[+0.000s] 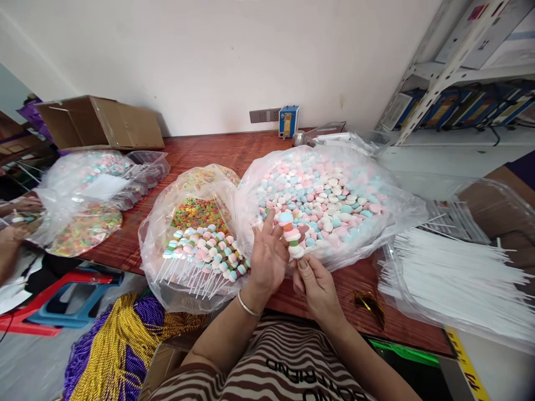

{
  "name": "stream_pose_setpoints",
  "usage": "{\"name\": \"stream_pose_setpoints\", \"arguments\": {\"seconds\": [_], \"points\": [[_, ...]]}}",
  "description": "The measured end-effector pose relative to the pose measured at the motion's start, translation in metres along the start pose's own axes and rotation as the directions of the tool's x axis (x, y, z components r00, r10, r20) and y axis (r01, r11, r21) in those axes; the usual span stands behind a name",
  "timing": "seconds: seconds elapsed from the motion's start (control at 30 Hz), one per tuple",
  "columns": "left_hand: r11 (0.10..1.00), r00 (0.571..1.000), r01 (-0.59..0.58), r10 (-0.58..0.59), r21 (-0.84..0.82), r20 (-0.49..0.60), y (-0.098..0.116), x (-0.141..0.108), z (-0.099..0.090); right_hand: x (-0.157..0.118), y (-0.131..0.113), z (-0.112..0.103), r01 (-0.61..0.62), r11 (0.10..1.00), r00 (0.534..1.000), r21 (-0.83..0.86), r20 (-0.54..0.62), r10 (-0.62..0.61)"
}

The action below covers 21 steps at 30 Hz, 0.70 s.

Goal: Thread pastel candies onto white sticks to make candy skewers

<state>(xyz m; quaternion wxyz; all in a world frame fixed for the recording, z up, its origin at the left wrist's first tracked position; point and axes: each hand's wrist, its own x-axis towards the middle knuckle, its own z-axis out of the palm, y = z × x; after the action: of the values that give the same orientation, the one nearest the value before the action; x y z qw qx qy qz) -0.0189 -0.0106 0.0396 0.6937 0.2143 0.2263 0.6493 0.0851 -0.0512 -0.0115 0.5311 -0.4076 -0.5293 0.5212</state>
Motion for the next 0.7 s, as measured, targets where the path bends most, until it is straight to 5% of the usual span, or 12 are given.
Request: {"name": "stream_pose_setpoints", "arguments": {"seconds": [0.13,0.23,0.37,0.53,0.7], "points": [[0.994,0.994,0.105,-0.104,0.031,-0.028,0.001,0.005,-0.010,0.000,0.002,0.000,-0.158,0.973,0.986,0.168,0.089,0.145],[0.991,0.993,0.113,-0.110,0.070,-0.042,-0.003,0.006,-0.013,-0.005,0.002,0.000,-0.176,0.974,0.977,0.141,0.145,0.155],[0.998,0.997,-0.047,0.050,0.047,-0.051,-0.009,0.005,-0.012,-0.013,0.000,-0.001,-0.046,0.995,0.993,-0.089,0.108,0.055],[0.999,0.998,-0.047,0.048,0.027,-0.038,-0.017,0.001,-0.011,-0.017,0.003,0.002,0.115,0.925,0.993,-0.363,0.036,-0.109],[0.996,0.996,-0.075,0.076,0.039,-0.042,-0.022,-0.001,-0.015,-0.014,0.006,0.004,0.175,0.881,0.984,-0.439,0.043,-0.174]]}}
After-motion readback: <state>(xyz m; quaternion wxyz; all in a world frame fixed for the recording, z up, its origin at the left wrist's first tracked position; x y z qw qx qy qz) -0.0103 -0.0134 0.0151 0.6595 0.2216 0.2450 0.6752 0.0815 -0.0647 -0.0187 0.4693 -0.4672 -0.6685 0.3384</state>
